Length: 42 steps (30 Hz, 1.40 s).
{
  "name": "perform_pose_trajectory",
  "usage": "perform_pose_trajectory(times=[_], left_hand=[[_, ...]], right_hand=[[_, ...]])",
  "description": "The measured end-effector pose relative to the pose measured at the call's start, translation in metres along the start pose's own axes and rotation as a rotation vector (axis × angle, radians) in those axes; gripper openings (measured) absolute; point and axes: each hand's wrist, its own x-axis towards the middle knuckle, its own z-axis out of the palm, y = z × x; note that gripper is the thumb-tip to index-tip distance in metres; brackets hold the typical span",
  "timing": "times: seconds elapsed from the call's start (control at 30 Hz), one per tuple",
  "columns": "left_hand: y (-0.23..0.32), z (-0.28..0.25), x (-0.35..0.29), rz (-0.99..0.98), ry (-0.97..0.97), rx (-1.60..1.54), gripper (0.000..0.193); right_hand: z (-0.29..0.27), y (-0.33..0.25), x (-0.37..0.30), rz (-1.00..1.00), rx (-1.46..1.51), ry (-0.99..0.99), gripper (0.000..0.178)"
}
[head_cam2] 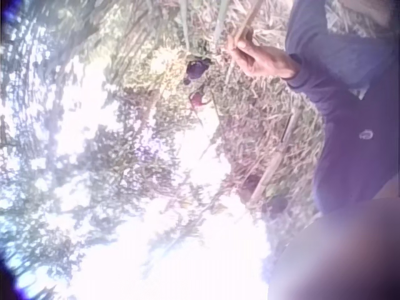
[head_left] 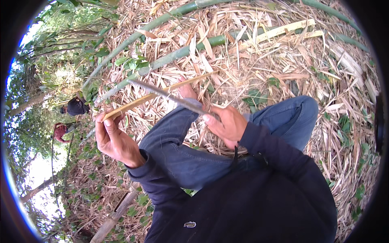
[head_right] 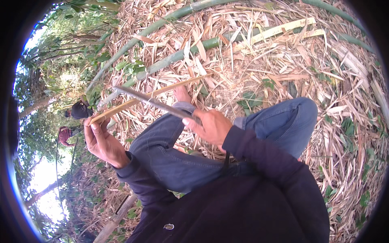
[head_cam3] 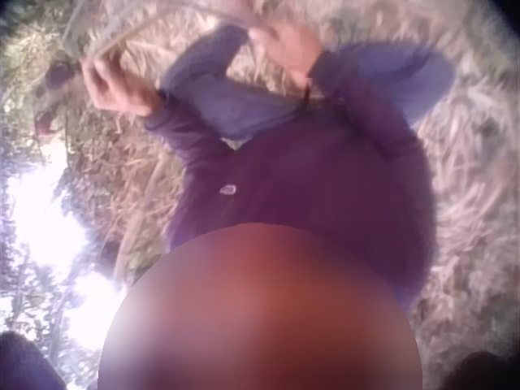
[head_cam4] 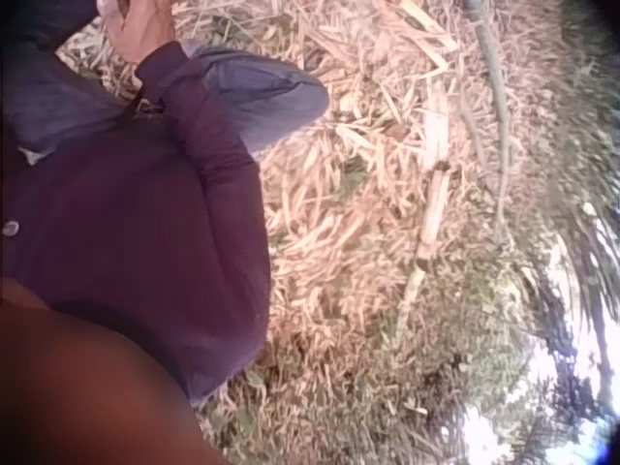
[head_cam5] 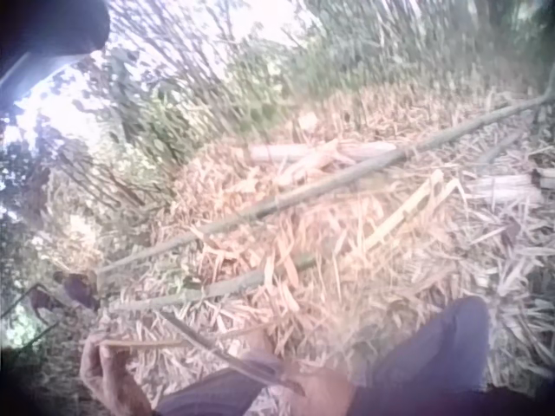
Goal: The person sits on the ground in a bamboo grove and uses a machete to split a long bamboo pole into thin strips. They hold the bamboo with one hand and strike it with the machete to separate the layers, occasionally inspecting the resulting strips.
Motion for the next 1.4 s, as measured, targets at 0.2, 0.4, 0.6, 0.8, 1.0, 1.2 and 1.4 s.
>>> perform_pose_trajectory(times=[0.2,0.4,0.6,0.8,1.0,1.2,1.4], left_hand=[[-0.003,0.001,0.005,-0.058,0.027,-0.049,0.021],[-0.004,-0.002,0.006,-0.064,0.063,-0.041,0.023],[-0.006,0.0,0.004,-0.084,0.111,-0.036,0.024],[-0.005,0.014,0.003,-0.127,0.185,-0.032,0.029],[-0.01,-0.009,0.02,-0.126,0.359,-0.088,0.023],[0.055,0.002,0.069,-0.033,0.261,-0.165,0.024],[0.081,0.001,0.091,0.047,0.155,-0.303,0.024]], right_hand=[[0.003,0.105,0.027,0.372,-0.034,0.149,0.063],[0.021,0.143,0.031,0.416,-0.13,0.198,0.067],[0.006,0.171,0.033,0.567,-0.191,0.164,0.075],[-0.031,0.187,0.041,0.805,-0.092,0.072,0.077],[-0.051,0.206,0.043,0.629,-0.538,0.299,0.084],[-0.076,0.206,0.026,0.515,-0.674,0.191,0.075],[-0.036,0.077,0.026,-0.326,-0.358,0.338,0.064]])
